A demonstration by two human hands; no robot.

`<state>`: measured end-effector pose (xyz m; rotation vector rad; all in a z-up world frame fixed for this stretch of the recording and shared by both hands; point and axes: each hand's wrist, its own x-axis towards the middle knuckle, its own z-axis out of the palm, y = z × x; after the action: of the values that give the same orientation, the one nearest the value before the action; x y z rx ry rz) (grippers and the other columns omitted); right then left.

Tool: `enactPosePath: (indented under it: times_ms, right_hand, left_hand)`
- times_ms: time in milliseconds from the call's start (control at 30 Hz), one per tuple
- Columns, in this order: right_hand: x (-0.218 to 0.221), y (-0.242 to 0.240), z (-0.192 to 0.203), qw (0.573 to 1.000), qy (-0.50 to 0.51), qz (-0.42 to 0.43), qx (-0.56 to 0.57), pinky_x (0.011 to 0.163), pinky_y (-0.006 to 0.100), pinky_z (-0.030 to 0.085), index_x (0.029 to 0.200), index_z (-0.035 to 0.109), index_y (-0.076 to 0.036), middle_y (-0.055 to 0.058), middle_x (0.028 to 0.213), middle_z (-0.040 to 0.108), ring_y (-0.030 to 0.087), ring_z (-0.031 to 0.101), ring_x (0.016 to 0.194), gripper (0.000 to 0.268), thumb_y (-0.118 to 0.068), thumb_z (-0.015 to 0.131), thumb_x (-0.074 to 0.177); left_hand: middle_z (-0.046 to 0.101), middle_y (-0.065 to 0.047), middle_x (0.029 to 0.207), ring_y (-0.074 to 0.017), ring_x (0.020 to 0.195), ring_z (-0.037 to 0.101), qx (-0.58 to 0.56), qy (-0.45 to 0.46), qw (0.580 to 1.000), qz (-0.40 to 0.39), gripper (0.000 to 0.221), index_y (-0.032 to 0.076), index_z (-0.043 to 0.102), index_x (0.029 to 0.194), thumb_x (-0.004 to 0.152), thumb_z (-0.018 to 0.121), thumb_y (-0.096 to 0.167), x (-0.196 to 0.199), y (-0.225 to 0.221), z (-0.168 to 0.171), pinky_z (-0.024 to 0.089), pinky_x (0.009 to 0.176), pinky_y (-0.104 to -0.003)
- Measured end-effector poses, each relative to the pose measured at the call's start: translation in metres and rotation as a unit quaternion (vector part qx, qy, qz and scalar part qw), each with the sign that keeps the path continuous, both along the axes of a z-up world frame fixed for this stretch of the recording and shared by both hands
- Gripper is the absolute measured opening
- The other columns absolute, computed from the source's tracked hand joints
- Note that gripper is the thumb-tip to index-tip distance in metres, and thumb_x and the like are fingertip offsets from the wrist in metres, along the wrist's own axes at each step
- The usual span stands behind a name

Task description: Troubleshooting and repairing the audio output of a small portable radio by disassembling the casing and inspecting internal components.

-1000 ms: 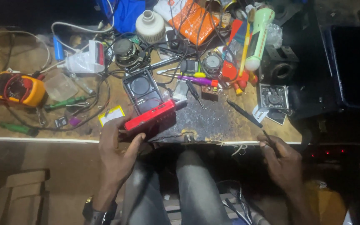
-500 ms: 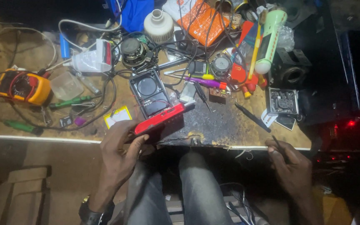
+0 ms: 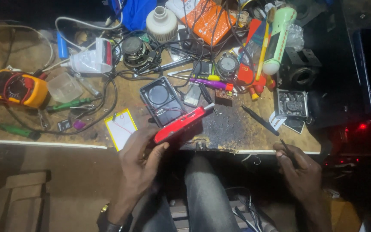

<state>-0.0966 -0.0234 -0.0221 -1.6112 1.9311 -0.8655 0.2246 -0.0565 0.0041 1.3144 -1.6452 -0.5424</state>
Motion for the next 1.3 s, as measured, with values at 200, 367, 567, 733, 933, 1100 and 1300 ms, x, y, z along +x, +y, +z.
enactPosePath:
  times_ms: [200, 367, 567, 733, 933, 1100, 1300]
  right_hand:
    - [0.001, -0.001, 0.004, 0.998, 0.021, -0.018, 0.05, 0.056, 0.026, 0.049, 0.1, 0.064, -0.008, 0.008, 0.08, 0.066, 0.016, 0.06, 0.063, 0.023, -0.015, 0.052, 0.083]
    - [0.001, 0.0, 0.002, 0.999, -0.018, -0.012, 0.04, 0.058, 0.027, 0.055, 0.102, 0.062, -0.005, 0.011, 0.091, 0.065, 0.02, 0.063, 0.067, 0.024, -0.013, 0.051, 0.082]
    - [0.003, -0.002, 0.007, 0.999, 0.038, 0.007, 0.013, 0.079, 0.029, 0.046, 0.101, 0.063, -0.005, 0.009, 0.099, 0.065, 0.019, 0.06, 0.091, 0.024, -0.014, 0.052, 0.082]
    - [0.001, 0.0, 0.002, 0.999, 0.03, -0.025, 0.032, 0.056, 0.024, 0.046, 0.1, 0.065, -0.009, 0.005, 0.076, 0.065, 0.013, 0.057, 0.055, 0.022, -0.015, 0.053, 0.082]
    - [0.002, -0.001, 0.0, 1.0, 0.012, -0.027, 0.007, 0.055, 0.023, 0.047, 0.098, 0.065, -0.007, 0.005, 0.083, 0.065, 0.012, 0.056, 0.057, 0.021, -0.011, 0.054, 0.081]
    - [0.001, 0.0, -0.003, 0.999, 0.037, -0.013, -0.031, 0.059, 0.02, 0.044, 0.097, 0.065, -0.007, 0.001, 0.079, 0.066, 0.009, 0.053, 0.05, 0.019, -0.012, 0.055, 0.082]
    - [0.009, -0.001, 0.005, 0.999, 0.022, -0.003, -0.04, 0.063, 0.021, 0.045, 0.094, 0.065, -0.004, 0.004, 0.084, 0.067, 0.01, 0.058, 0.065, 0.018, -0.009, 0.056, 0.08]
  left_hand:
    - [0.058, -0.005, 0.08, -0.0177, 0.072, 0.054, 0.004, 0.029, 1.0, -0.012, 0.017, 0.005, 0.058, 0.089, 0.08, 0.058, 0.018, -0.022, 0.004, 0.009, 0.041, 0.067, -0.026]
    - [0.058, -0.01, 0.086, -0.0232, 0.079, 0.057, 0.016, 0.029, 0.999, -0.033, 0.019, 0.001, 0.055, 0.092, 0.081, 0.056, 0.017, -0.038, 0.007, 0.016, 0.044, 0.07, -0.03]
    - [0.059, -0.009, 0.087, -0.0213, 0.078, 0.057, 0.032, 0.038, 0.999, -0.017, 0.021, 0.002, 0.055, 0.094, 0.081, 0.056, 0.019, -0.058, 0.009, 0.009, 0.044, 0.067, -0.028]
    - [0.057, -0.011, 0.086, -0.0239, 0.077, 0.056, 0.002, 0.046, 0.999, -0.008, 0.019, 0.002, 0.054, 0.094, 0.081, 0.057, 0.016, -0.081, 0.012, 0.008, 0.044, 0.068, -0.031]
    - [0.057, -0.01, 0.084, -0.0234, 0.074, 0.056, 0.005, 0.07, 0.997, 0.011, 0.017, 0.002, 0.055, 0.091, 0.079, 0.059, 0.014, -0.105, 0.013, 0.013, 0.045, 0.065, -0.031]
    - [0.056, -0.006, 0.081, -0.0215, 0.07, 0.055, 0.035, 0.067, 0.997, 0.029, 0.014, 0.007, 0.056, 0.089, 0.077, 0.059, 0.013, -0.126, 0.015, 0.013, 0.044, 0.062, -0.03]
    - [0.052, -0.006, 0.08, -0.0224, 0.071, 0.053, 0.032, 0.038, 0.998, 0.026, 0.015, 0.008, 0.056, 0.089, 0.076, 0.06, 0.015, -0.139, 0.014, 0.009, 0.043, 0.06, -0.032]
